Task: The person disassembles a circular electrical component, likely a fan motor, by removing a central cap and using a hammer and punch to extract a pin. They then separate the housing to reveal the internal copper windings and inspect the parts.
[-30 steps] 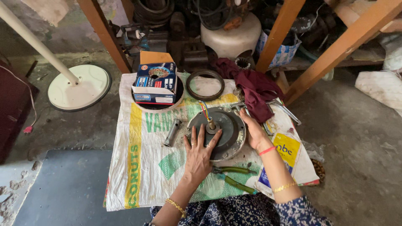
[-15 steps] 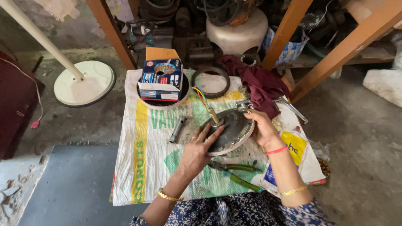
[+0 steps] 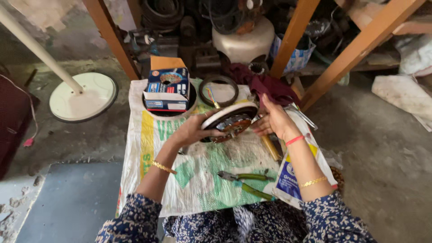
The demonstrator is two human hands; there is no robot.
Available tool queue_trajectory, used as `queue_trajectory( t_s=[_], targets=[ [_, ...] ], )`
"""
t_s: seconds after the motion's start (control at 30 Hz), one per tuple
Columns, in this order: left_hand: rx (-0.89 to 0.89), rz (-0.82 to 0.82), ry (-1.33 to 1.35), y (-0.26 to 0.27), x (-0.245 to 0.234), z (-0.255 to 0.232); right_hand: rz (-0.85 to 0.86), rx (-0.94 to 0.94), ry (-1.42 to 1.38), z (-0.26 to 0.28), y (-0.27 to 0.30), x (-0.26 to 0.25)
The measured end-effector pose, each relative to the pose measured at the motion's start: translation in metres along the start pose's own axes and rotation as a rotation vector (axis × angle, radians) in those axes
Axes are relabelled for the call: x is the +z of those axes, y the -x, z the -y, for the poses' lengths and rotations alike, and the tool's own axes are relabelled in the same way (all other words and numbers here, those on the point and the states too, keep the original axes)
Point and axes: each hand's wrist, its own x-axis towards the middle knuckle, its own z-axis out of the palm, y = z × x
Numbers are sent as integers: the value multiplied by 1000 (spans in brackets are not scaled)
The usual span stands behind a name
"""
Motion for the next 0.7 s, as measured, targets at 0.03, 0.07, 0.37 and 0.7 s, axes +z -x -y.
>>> queue_trajectory(
  t_s=[0.03,0.07,0.37,0.7],
  targets=[
    [-45,8,79,-1,-7,10,-39,-19,25,-12,-14,-3],
    [-88,17,159,-3,-11,18,-60,-69,23,-30,-29,3],
    [-256,-44,519,-11,-1,61,142,-321,-576,-101,-79,51],
    [-304,-392,849,11,79,91,-238,-431,-371,-95,-40,45]
  ],
)
